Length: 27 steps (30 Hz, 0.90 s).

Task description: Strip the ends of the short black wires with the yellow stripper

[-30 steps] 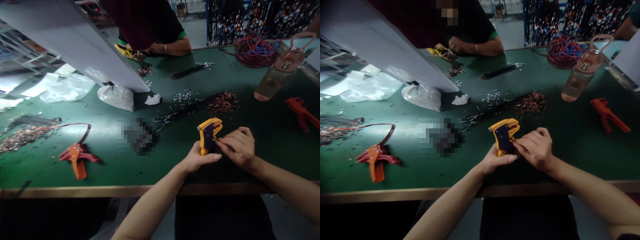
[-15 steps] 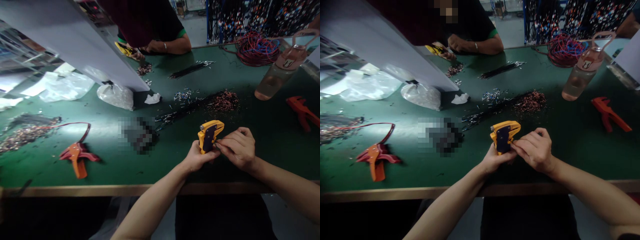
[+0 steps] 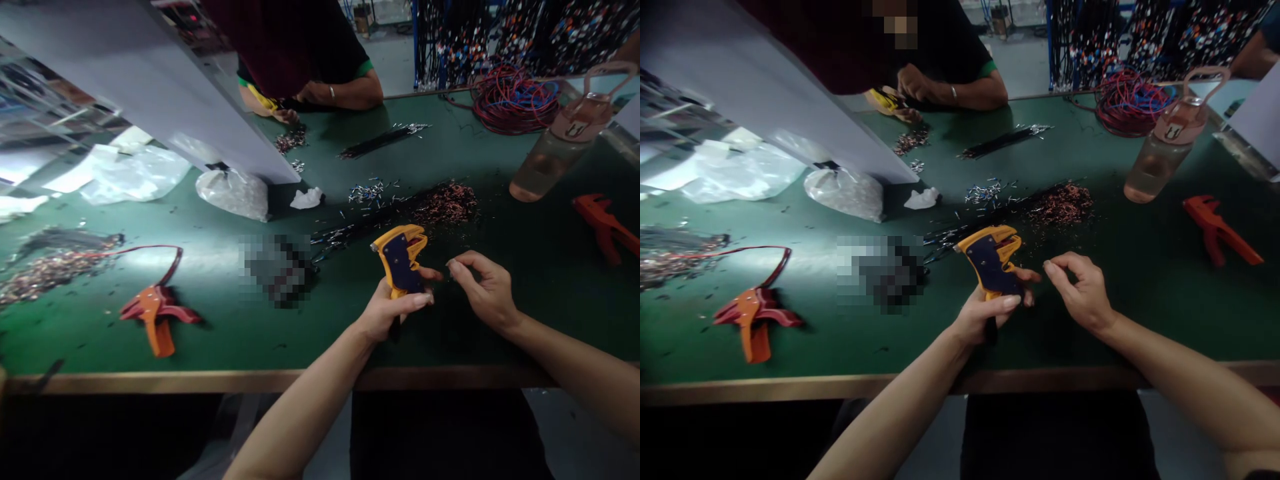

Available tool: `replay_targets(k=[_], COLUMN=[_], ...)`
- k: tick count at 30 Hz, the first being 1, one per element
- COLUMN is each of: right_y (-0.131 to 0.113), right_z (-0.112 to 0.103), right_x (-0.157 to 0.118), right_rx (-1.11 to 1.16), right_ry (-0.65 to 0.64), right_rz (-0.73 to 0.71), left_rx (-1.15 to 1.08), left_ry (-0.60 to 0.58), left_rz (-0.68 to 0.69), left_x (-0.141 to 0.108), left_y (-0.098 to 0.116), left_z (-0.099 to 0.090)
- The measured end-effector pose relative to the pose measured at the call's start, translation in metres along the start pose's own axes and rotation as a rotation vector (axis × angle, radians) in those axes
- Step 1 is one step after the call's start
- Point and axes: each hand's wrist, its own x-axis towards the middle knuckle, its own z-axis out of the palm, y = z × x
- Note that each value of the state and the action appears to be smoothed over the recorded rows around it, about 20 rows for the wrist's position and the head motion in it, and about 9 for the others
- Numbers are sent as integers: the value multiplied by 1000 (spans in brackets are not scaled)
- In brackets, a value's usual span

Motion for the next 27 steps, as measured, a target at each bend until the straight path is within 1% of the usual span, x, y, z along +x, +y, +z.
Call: replay_targets(k=[3,6,10,16,22,27], right_y=[3,4,4,5,7,9], right_z=[1,2,2,3,1,-2], right_x=[0,1,2,3,4,8], right_rx=[55,66,52,73,67,114], right_ry=[-60,-90,-119,-105,-119,-113], right_rz=[65,59,74,73,26,63], left_rx=[16,50,110,105,83,54], left_ry=[-12,-19,7,0,35,29], left_rz=[22,3,-45,-72,-84,-61], left_x=[-1,-1,-2,-1,-4,-3], left_y=[0,1,1,0,4,5], left_z=[-1,-2,-4,-4,0,0])
